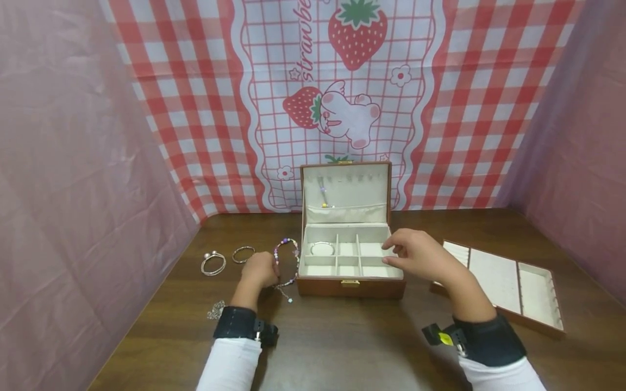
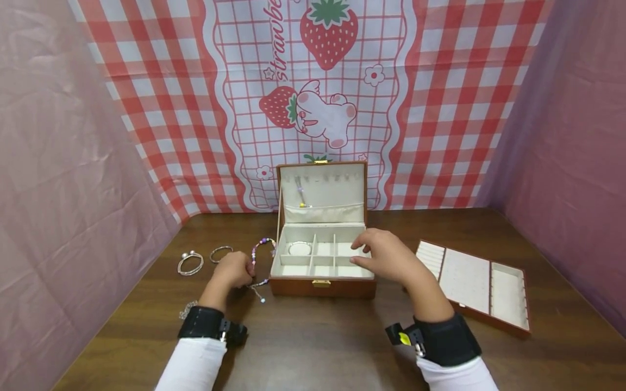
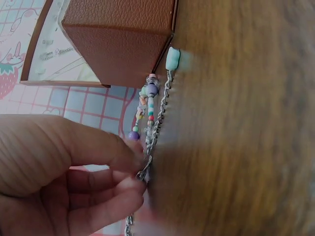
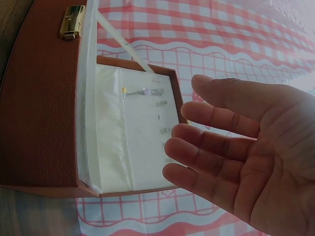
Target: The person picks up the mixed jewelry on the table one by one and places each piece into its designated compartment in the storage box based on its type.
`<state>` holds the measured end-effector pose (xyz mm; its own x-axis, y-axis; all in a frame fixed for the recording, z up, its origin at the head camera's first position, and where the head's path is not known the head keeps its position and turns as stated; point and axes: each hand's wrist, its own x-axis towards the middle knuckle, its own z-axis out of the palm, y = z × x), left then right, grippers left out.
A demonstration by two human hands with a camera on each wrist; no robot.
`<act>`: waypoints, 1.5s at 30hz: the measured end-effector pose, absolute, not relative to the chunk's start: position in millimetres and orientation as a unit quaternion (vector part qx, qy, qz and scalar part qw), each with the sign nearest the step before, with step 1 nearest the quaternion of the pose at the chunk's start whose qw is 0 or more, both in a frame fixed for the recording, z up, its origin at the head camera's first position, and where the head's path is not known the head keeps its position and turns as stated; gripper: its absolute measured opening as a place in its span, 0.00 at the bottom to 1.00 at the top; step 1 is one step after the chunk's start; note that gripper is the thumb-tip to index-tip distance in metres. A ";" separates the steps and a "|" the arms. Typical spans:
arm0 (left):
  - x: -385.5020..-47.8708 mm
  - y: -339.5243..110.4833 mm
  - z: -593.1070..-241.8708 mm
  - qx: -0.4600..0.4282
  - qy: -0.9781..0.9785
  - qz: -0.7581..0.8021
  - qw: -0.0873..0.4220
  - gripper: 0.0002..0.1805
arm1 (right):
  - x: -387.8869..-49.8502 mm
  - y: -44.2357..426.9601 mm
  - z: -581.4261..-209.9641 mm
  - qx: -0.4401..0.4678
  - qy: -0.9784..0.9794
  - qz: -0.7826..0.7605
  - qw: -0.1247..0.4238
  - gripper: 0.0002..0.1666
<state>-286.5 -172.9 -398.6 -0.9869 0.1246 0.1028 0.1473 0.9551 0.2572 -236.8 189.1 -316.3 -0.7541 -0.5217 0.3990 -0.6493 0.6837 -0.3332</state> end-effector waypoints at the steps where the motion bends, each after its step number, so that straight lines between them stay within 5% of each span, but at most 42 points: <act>1: -285.7 -173.1 -398.1 -0.061 -0.988 -0.137 0.040 0.10 | -236.6 189.2 -316.6 0.321 -0.907 0.234 0.137 0.13; 7: -280.5 -177.9 -388.9 -0.052 -0.982 -0.168 0.069 0.07 | -235.1 189.1 -319.4 0.325 -0.906 0.236 0.135 0.12; 11: -278.2 -179.6 -373.9 -0.039 -0.969 -0.203 0.131 0.02 | -235.4 188.1 -317.8 0.327 -0.905 0.229 0.146 0.13; 28: -229.9 -153.3 -300.4 -0.149 -0.855 -0.330 0.372 0.07 | -229.7 172.9 -309.5 0.378 -0.872 0.260 0.173 0.11; 34: -202.9 -127.0 -286.7 -0.268 -0.819 -0.362 0.355 0.09 | -220.5 149.9 -314.7 0.428 -0.819 0.331 0.193 0.13; 40: -198.5 -91.9 -286.4 -0.371 -0.793 -0.403 0.266 0.08 | -210.7 124.4 -318.8 0.370 -0.764 0.524 0.079 0.13; 45: -201.7 -71.3 -288.4 -0.395 -0.782 -0.425 0.230 0.06 | -204.8 121.8 -317.5 0.312 -0.758 0.571 0.042 0.09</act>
<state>-201.7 -71.3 -288.4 -0.5829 0.4213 0.6948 0.8122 0.3273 0.4830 -204.8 121.8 -317.5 -0.8022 -0.4244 0.4199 -0.5205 0.1527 -0.8401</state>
